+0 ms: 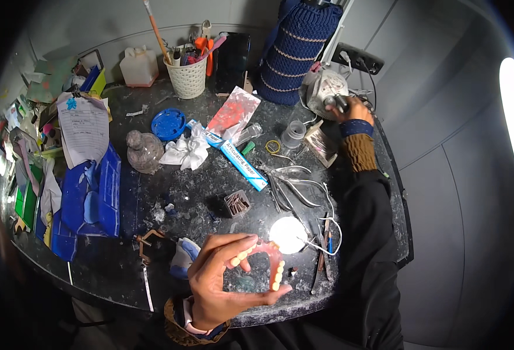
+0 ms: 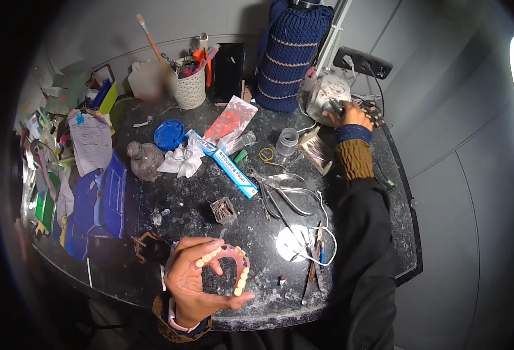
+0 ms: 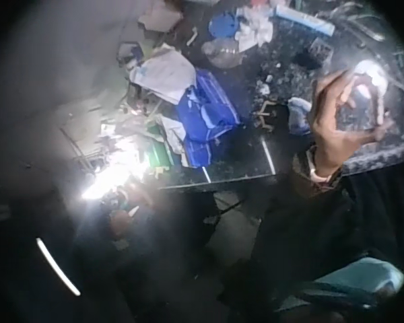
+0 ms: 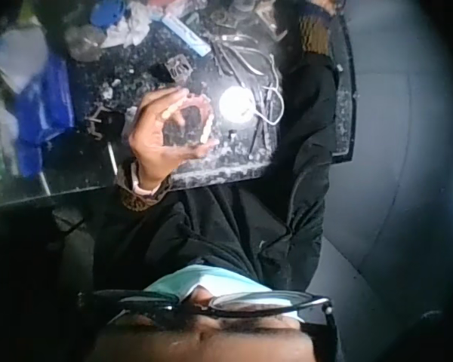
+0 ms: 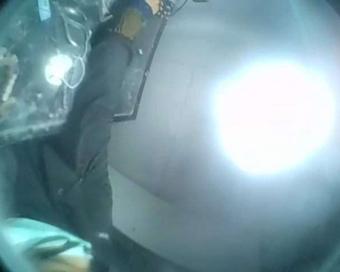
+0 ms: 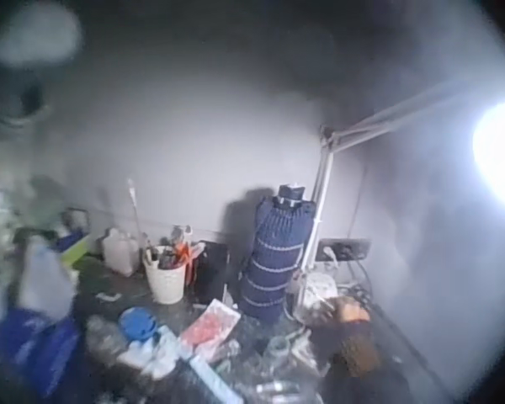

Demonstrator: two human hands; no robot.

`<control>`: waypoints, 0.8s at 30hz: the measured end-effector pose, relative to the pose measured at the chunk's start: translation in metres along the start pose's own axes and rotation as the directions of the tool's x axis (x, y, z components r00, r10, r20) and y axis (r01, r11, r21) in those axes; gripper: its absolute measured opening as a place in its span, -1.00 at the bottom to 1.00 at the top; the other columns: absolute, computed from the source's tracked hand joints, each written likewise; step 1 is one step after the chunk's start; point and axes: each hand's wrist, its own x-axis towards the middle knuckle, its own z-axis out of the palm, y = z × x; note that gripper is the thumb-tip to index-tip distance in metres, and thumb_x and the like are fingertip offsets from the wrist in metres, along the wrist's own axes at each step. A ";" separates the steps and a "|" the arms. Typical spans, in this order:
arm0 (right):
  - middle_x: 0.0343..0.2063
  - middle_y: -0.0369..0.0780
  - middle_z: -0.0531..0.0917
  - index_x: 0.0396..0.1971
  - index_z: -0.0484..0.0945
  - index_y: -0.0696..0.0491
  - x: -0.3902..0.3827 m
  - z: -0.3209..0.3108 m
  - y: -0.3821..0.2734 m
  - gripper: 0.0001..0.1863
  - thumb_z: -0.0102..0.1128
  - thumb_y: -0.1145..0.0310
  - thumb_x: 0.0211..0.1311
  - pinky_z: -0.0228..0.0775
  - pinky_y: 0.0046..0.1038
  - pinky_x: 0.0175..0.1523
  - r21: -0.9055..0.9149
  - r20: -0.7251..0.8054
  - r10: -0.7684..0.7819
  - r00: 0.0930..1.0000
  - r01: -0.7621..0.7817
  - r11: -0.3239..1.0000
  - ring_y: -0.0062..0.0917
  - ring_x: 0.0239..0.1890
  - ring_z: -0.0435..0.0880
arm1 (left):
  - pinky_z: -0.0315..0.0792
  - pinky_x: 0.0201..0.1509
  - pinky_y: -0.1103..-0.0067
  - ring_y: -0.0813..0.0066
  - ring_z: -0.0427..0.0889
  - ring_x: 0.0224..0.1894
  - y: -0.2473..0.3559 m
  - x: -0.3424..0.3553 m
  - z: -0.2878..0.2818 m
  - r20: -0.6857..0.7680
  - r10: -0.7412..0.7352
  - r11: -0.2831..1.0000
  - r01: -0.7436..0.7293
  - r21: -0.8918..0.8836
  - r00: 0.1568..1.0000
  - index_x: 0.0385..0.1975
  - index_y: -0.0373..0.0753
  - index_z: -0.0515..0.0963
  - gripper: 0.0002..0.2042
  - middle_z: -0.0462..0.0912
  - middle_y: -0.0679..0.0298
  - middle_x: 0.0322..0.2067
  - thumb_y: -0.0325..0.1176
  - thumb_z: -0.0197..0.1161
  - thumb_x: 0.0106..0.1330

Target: The person grinds and shapes a denture prosthesis using an electric rotary hand tool, adjusts the speed dial on the control box, and holds and turns the prosthesis with both hands.

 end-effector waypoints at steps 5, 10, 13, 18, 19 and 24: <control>-0.51 -0.16 0.68 -0.33 0.65 -0.04 -0.050 -0.092 0.012 -0.47 0.41 -0.15 -0.20 0.50 -0.31 -0.28 0.249 -0.028 -0.019 0.999 0.026 0.968 -0.27 -0.40 0.68 | 0.47 -0.26 0.64 0.49 0.55 -0.23 0.003 -0.001 0.011 0.054 -0.051 0.984 0.060 -0.168 0.997 -0.03 -0.36 0.41 -0.21 0.50 0.12 -0.14 -0.31 0.66 -0.38; -0.48 -0.25 0.71 -0.41 0.68 0.15 -0.131 -0.149 -0.041 -0.66 0.47 0.19 -0.09 0.44 -0.57 -0.22 0.787 0.599 -0.473 0.646 -0.367 0.496 -0.71 -0.41 0.62 | 0.48 -0.17 0.61 0.34 0.57 -0.07 -0.003 -0.009 0.008 0.060 -0.011 1.000 0.009 0.029 0.998 -0.06 -0.32 0.38 -0.28 0.45 0.06 -0.07 -0.45 0.62 -0.32; -0.50 -0.24 0.71 -0.40 0.67 0.18 -0.164 -0.154 -0.052 -0.73 0.43 0.28 -0.02 0.43 -0.63 -0.27 0.870 0.494 -0.670 0.555 -0.308 0.386 -0.74 -0.44 0.62 | 0.48 -0.18 0.63 0.34 0.57 -0.06 -0.007 -0.010 0.018 0.050 0.055 0.996 -0.058 0.067 0.997 -0.10 -0.31 0.40 -0.34 0.44 0.09 -0.06 -0.47 0.61 -0.30; -0.58 -0.26 0.69 -0.42 0.67 0.19 -0.172 -0.160 -0.058 -0.86 0.33 0.43 0.06 0.43 -0.65 -0.34 0.787 0.615 -0.594 0.518 -0.369 0.494 -0.77 -0.49 0.61 | 0.48 -0.20 0.62 0.48 0.55 -0.23 0.005 -0.002 0.015 0.097 -0.080 0.995 0.085 -0.048 0.992 -0.16 -0.34 0.45 -0.50 0.46 0.13 -0.08 -0.41 0.54 -0.12; -0.58 -0.28 0.69 -0.43 0.66 0.20 -0.172 -0.159 -0.057 -0.86 0.33 0.42 0.07 0.43 -0.65 -0.36 0.790 0.613 -0.593 0.523 -0.388 0.475 -0.77 -0.50 0.61 | 0.46 -0.15 0.64 0.55 0.54 -0.22 -0.007 -0.004 0.018 0.097 -0.148 0.922 0.173 -0.347 0.984 -0.14 -0.38 0.43 -0.54 0.50 0.15 -0.16 -0.41 0.48 -0.02; -0.61 -0.30 0.67 -0.46 0.66 0.18 -0.174 -0.160 -0.049 -0.83 0.36 0.37 0.01 0.43 -0.63 -0.41 0.829 0.540 -0.616 0.573 -0.236 0.507 -0.68 -0.54 0.64 | 0.50 -0.25 0.69 0.60 0.60 -0.32 -0.013 -0.003 0.010 0.264 -0.353 0.875 0.417 -0.245 0.898 -0.22 -0.46 0.53 -0.73 0.62 0.19 -0.34 -0.45 0.35 0.14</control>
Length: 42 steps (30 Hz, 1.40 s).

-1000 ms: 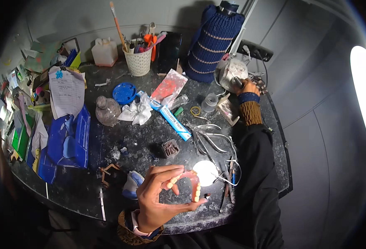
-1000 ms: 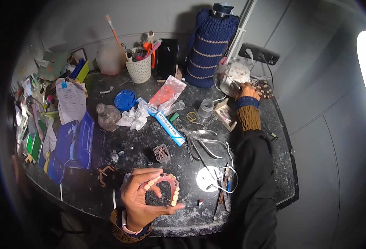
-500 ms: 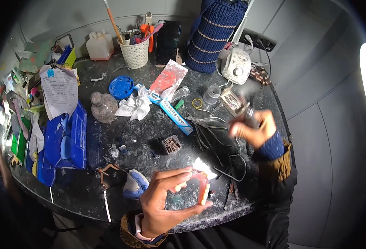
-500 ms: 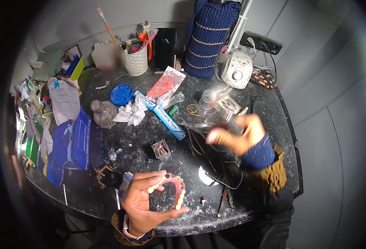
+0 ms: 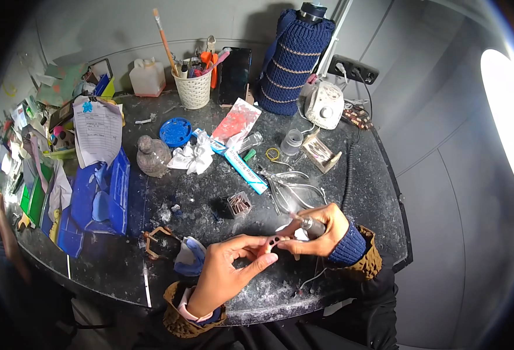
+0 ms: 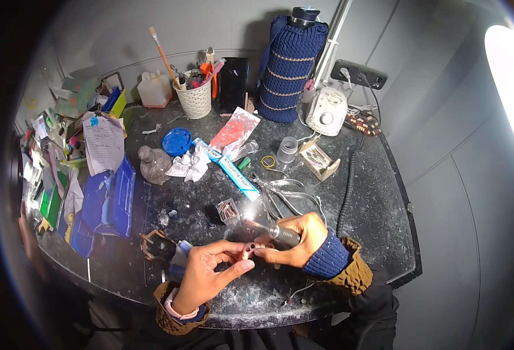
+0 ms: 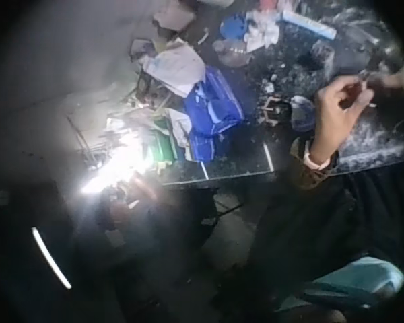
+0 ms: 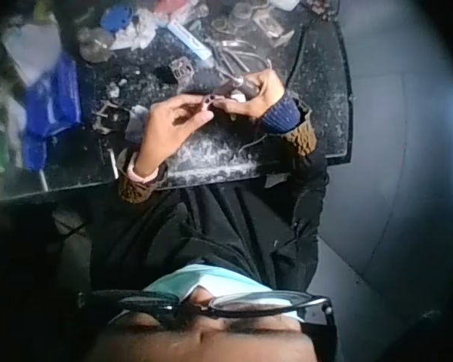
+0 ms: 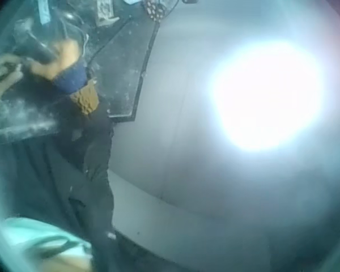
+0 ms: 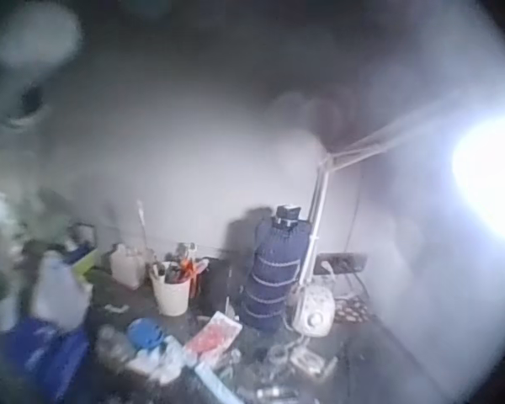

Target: The person grinds and shapes a denture prosthesis using an electric rotary hand tool, adjusts the speed dial on the control box, and holds and turns the prosthesis with both hands.

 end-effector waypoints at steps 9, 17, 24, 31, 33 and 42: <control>-0.64 -0.29 0.57 -0.63 0.47 0.05 0.002 -0.007 0.017 -0.60 0.55 0.16 -0.28 0.37 -0.51 -0.52 -0.340 -0.288 -0.542 0.789 0.445 0.828 -0.44 -0.63 0.59 | 0.47 -0.17 0.61 0.56 0.55 -0.34 0.005 0.001 -0.003 0.085 -0.181 0.827 0.199 -0.525 0.980 -0.14 -0.40 0.46 -0.78 0.56 0.26 -0.37 -0.38 0.13 0.34; -0.83 -0.35 0.35 -0.78 0.31 -0.05 0.011 -0.004 0.036 -0.45 0.41 -0.16 -0.31 0.19 -0.49 -0.65 -0.703 0.017 -0.692 0.722 0.501 0.505 -0.48 -0.78 0.41 | 0.54 -0.14 0.59 0.53 0.53 -0.28 -0.002 -0.008 -0.001 0.238 -0.313 0.558 0.380 -0.737 0.920 -0.16 -0.36 0.44 -0.75 0.47 0.23 -0.25 -0.30 0.13 0.32; -0.88 -0.35 0.29 -0.85 0.26 -0.03 0.011 0.004 0.031 -0.35 0.46 -0.25 -0.50 0.14 -0.49 -0.69 -0.718 -0.095 -0.629 0.772 0.385 0.580 -0.50 -0.82 0.39 | 0.53 -0.28 0.66 0.55 0.52 -0.38 0.011 -0.009 0.002 0.257 -0.280 0.654 0.380 -0.654 0.925 -0.24 -0.31 0.49 -0.80 0.44 0.24 -0.38 -0.32 0.20 0.27; -0.88 -0.38 0.22 -0.86 0.22 -0.04 0.011 0.008 0.037 -0.31 0.41 -0.31 -0.49 0.03 -0.53 -0.70 -0.750 -0.063 -0.715 0.696 0.440 0.494 -0.53 -0.83 0.31 | 0.62 -0.31 0.57 0.46 0.62 -0.34 0.000 -0.016 0.001 0.184 -0.286 0.651 0.332 -0.683 0.940 -0.16 -0.31 0.53 -0.80 0.57 0.14 -0.37 -0.40 0.20 0.25; -0.88 -0.38 0.21 -0.86 0.21 -0.04 0.010 0.009 0.038 -0.30 0.40 -0.32 -0.49 0.02 -0.54 -0.70 -0.764 -0.049 -0.719 0.693 0.438 0.475 -0.53 -0.84 0.30 | 0.63 -0.31 0.57 0.44 0.63 -0.35 0.001 -0.016 0.002 0.173 -0.282 0.645 0.320 -0.694 0.944 -0.15 -0.30 0.53 -0.79 0.58 0.13 -0.35 -0.40 0.21 0.25; -0.87 -0.37 0.17 -0.86 0.17 -0.03 0.009 0.006 0.038 -0.28 0.36 -0.35 -0.44 -0.04 -0.53 -0.70 -0.804 -0.013 -0.756 0.655 0.443 0.397 -0.56 -0.84 0.25 | 0.62 -0.30 0.53 0.44 0.63 -0.32 -0.007 -0.018 0.004 0.177 -0.277 0.625 0.317 -0.713 0.944 -0.14 -0.28 0.53 -0.78 0.59 0.16 -0.34 -0.42 0.22 0.23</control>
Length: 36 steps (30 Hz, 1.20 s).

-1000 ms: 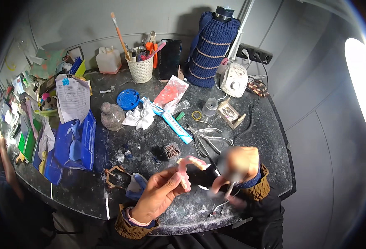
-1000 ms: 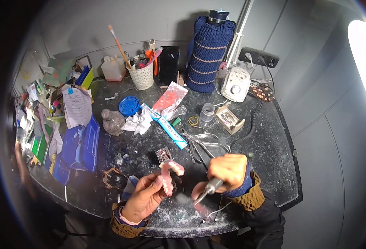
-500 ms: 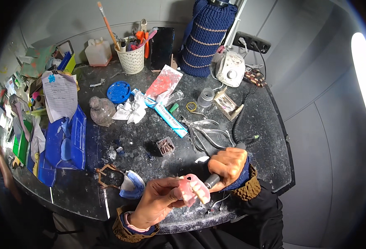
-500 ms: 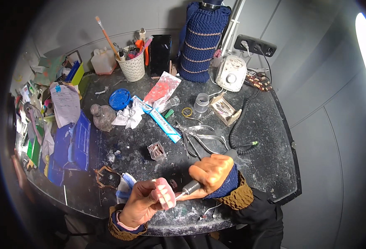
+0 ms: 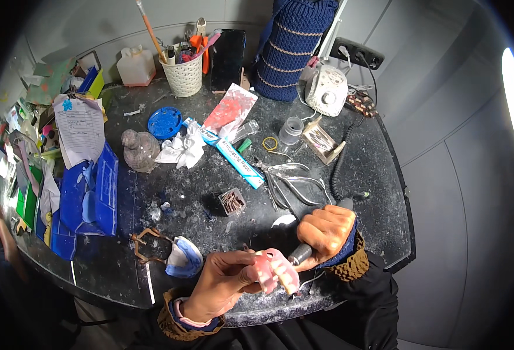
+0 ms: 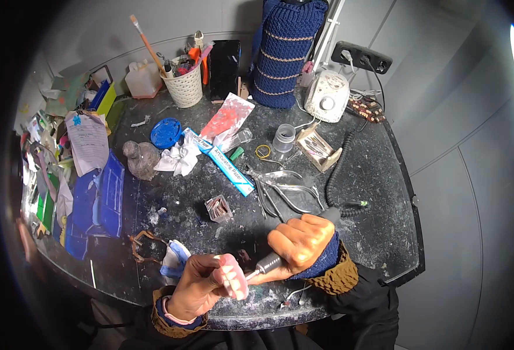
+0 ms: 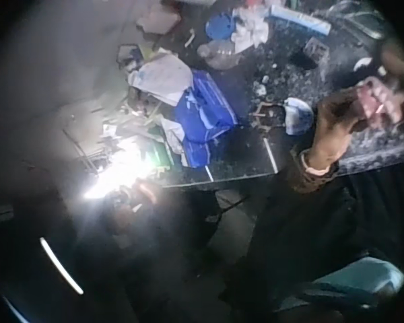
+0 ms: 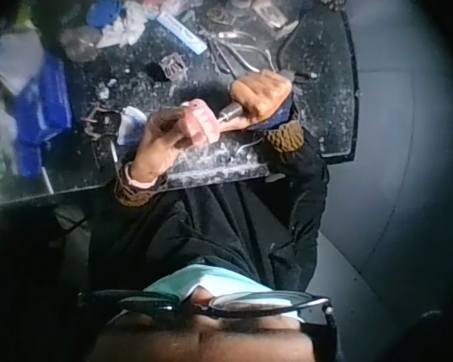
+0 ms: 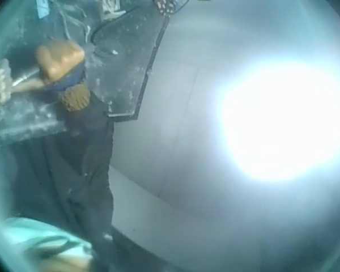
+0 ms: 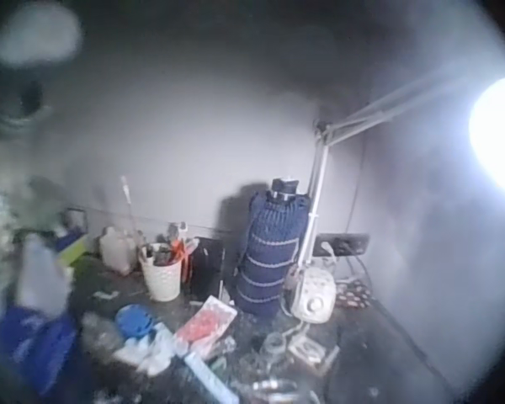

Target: The person grinds and shapes a denture prosthesis using an electric rotary hand tool, adjusts the speed dial on the control box, and holds and turns the prosthesis with both hands.

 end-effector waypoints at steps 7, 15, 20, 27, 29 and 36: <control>-0.86 -0.38 0.16 -0.86 0.15 -0.04 0.001 -0.003 0.000 -0.25 0.32 -0.42 -0.44 -0.06 -0.54 -0.69 -0.018 -0.003 0.015 1.000 -0.015 1.000 -0.57 -0.84 0.21 | 0.59 -0.27 0.52 0.43 0.58 -0.30 0.000 0.000 -0.004 0.058 -0.026 0.999 0.028 -0.026 0.998 -0.15 -0.26 0.54 -0.82 0.53 0.20 -0.36 -0.44 0.20 0.26; -0.85 -0.37 0.15 -0.85 0.13 -0.02 -0.001 0.001 0.003 -0.22 0.28 -0.45 -0.48 -0.08 -0.54 -0.69 -0.022 -0.018 -0.007 1.000 0.007 1.000 -0.57 -0.84 0.21 | 0.58 -0.25 0.53 0.46 0.57 -0.32 0.006 0.002 0.003 0.062 -0.084 0.996 0.083 0.015 0.995 -0.19 -0.27 0.56 -0.83 0.51 0.21 -0.38 -0.41 0.20 0.26; -0.85 -0.37 0.15 -0.85 0.12 -0.02 -0.001 -0.001 0.002 -0.20 0.27 -0.48 -0.52 -0.09 -0.53 -0.68 -0.014 -0.041 -0.004 0.999 0.004 1.000 -0.56 -0.84 0.20 | 0.56 -0.29 0.57 0.49 0.54 -0.37 0.003 0.001 0.003 0.061 -0.066 0.998 0.065 0.021 0.996 -0.21 -0.26 0.57 -0.84 0.46 0.24 -0.43 -0.38 0.20 0.25; -0.85 -0.36 0.13 -0.84 0.13 -0.01 0.000 -0.002 0.001 -0.20 0.30 -0.46 -0.58 -0.10 -0.52 -0.68 -0.027 -0.021 -0.014 1.000 0.014 1.000 -0.55 -0.83 0.19 | 0.50 -0.36 0.65 0.52 0.56 -0.37 0.000 0.003 0.002 0.079 -0.060 0.998 0.061 -0.007 0.995 -0.24 -0.30 0.58 -0.83 0.53 0.22 -0.37 -0.37 0.21 0.25; -0.84 -0.36 0.16 -0.84 0.15 -0.01 0.001 -0.003 0.000 -0.23 0.31 -0.42 -0.57 -0.09 -0.52 -0.68 -0.035 -0.009 0.028 1.000 -0.028 0.999 -0.55 -0.83 0.20 | 0.47 -0.39 0.68 0.51 0.59 -0.35 0.001 0.003 0.004 0.077 -0.052 0.998 0.055 -0.040 0.996 -0.20 -0.33 0.58 -0.80 0.59 0.20 -0.32 -0.39 0.22 0.24; -0.84 -0.36 0.18 -0.84 0.16 -0.01 -0.001 -0.005 0.000 -0.27 0.33 -0.36 -0.45 -0.08 -0.52 -0.67 -0.028 0.004 -0.007 1.000 0.007 1.000 -0.57 -0.82 0.23 | 0.50 -0.37 0.65 0.50 0.55 -0.37 0.005 0.003 0.010 0.050 -0.088 0.996 0.087 0.018 0.995 -0.39 -0.36 0.55 -0.81 0.48 0.23 -0.44 -0.33 0.19 0.28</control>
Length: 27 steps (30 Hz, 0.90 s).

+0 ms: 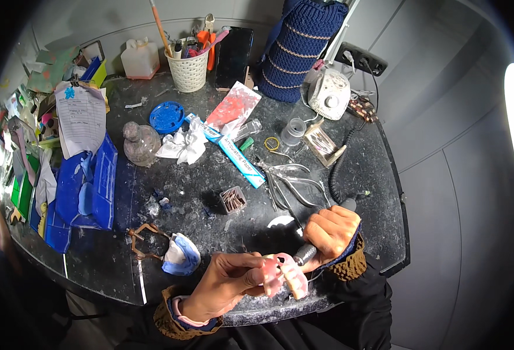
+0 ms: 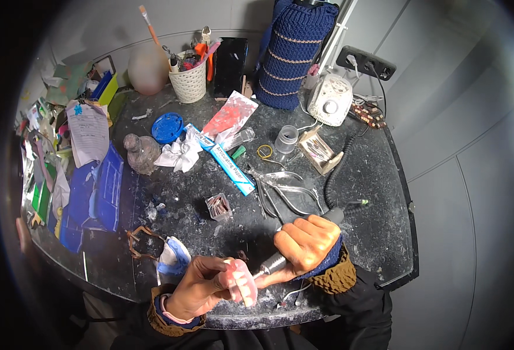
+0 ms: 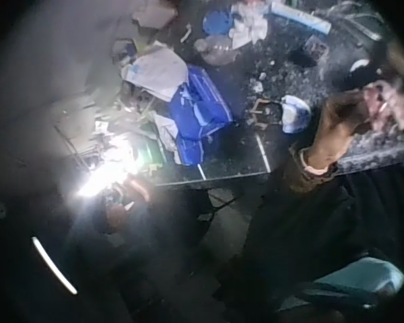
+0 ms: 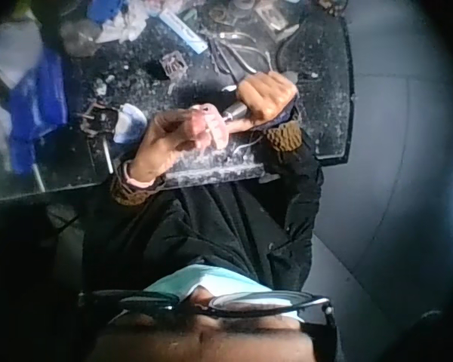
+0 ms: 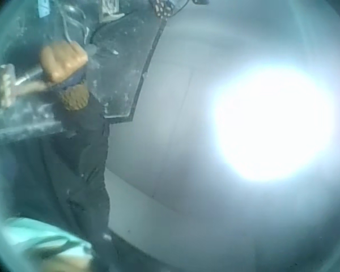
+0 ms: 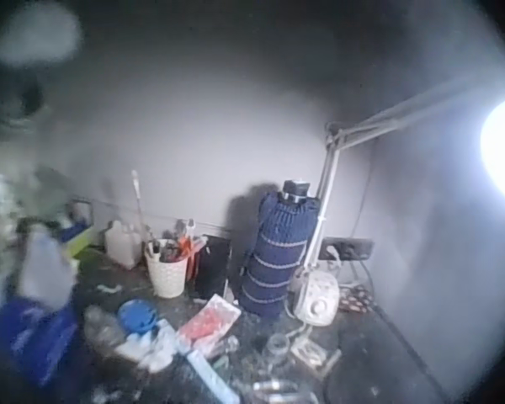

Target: The person grinds and shapes a denture prosthesis using an electric rotary hand tool, adjusts the speed dial on the control box, and holds and turns the prosthesis with both hands.

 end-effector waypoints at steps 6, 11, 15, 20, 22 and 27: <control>-0.83 -0.37 0.18 -0.83 0.17 -0.01 -0.001 0.002 0.002 -0.28 0.33 -0.36 -0.43 -0.06 -0.52 -0.67 0.007 -0.004 -0.095 0.996 0.095 0.995 -0.56 -0.81 0.23 | 0.54 -0.31 0.61 0.48 0.59 -0.32 -0.004 -0.001 -0.010 0.042 0.003 1.000 -0.001 -0.026 0.999 -0.27 -0.39 0.55 -0.80 0.53 0.23 -0.36 -0.35 0.21 0.25; -0.78 -0.33 0.29 -0.78 0.25 0.00 0.000 -0.005 -0.003 -0.47 0.27 -0.14 -0.38 0.01 -0.50 -0.64 0.049 0.084 -0.041 0.996 0.036 0.998 -0.54 -0.76 0.30 | 0.57 -0.26 0.67 0.54 0.61 -0.28 -0.004 0.001 -0.011 0.078 -0.023 0.995 0.030 -0.092 0.997 -0.17 -0.40 0.56 -0.76 0.58 0.24 -0.28 -0.39 0.23 0.24; -0.75 -0.31 0.35 -0.75 0.29 0.02 0.001 -0.007 -0.002 -0.62 0.15 0.03 -0.44 0.05 -0.49 -0.63 0.059 0.071 -0.036 0.997 0.032 0.998 -0.51 -0.74 0.34 | 0.58 -0.26 0.68 0.56 0.60 -0.29 -0.005 0.001 -0.009 0.040 -0.014 0.997 0.017 -0.080 0.999 -0.19 -0.37 0.58 -0.79 0.57 0.27 -0.32 -0.43 0.24 0.22; -0.73 -0.35 0.33 -0.73 0.30 0.00 -0.004 -0.006 0.002 -0.58 0.25 0.00 -0.34 0.10 -0.53 -0.60 0.015 0.096 -0.161 0.982 0.160 0.987 -0.57 -0.70 0.37 | 0.59 -0.23 0.68 0.57 0.60 -0.28 -0.006 -0.001 -0.013 0.063 -0.028 0.997 0.032 -0.076 0.998 -0.17 -0.36 0.58 -0.78 0.57 0.28 -0.31 -0.45 0.24 0.21; -0.73 -0.34 0.32 -0.72 0.30 0.00 0.003 -0.014 -0.003 -0.66 0.20 0.08 -0.30 0.13 -0.54 -0.58 0.006 0.124 -0.073 0.990 0.073 0.997 -0.56 -0.68 0.38 | 0.60 -0.20 0.66 0.57 0.61 -0.27 -0.004 -0.002 -0.011 0.060 -0.009 0.996 0.014 -0.086 0.998 -0.15 -0.35 0.57 -0.77 0.57 0.29 -0.30 -0.45 0.24 0.21; -0.71 -0.33 0.33 -0.72 0.31 0.01 -0.004 -0.013 -0.003 -0.64 0.20 0.06 -0.28 0.14 -0.53 -0.57 -0.056 0.180 -0.122 0.976 0.134 0.989 -0.55 -0.65 0.41 | 0.61 -0.17 0.63 0.55 0.60 -0.24 -0.005 0.001 -0.011 0.077 -0.017 0.995 0.025 -0.101 0.997 -0.13 -0.36 0.56 -0.76 0.56 0.29 -0.29 -0.46 0.23 0.22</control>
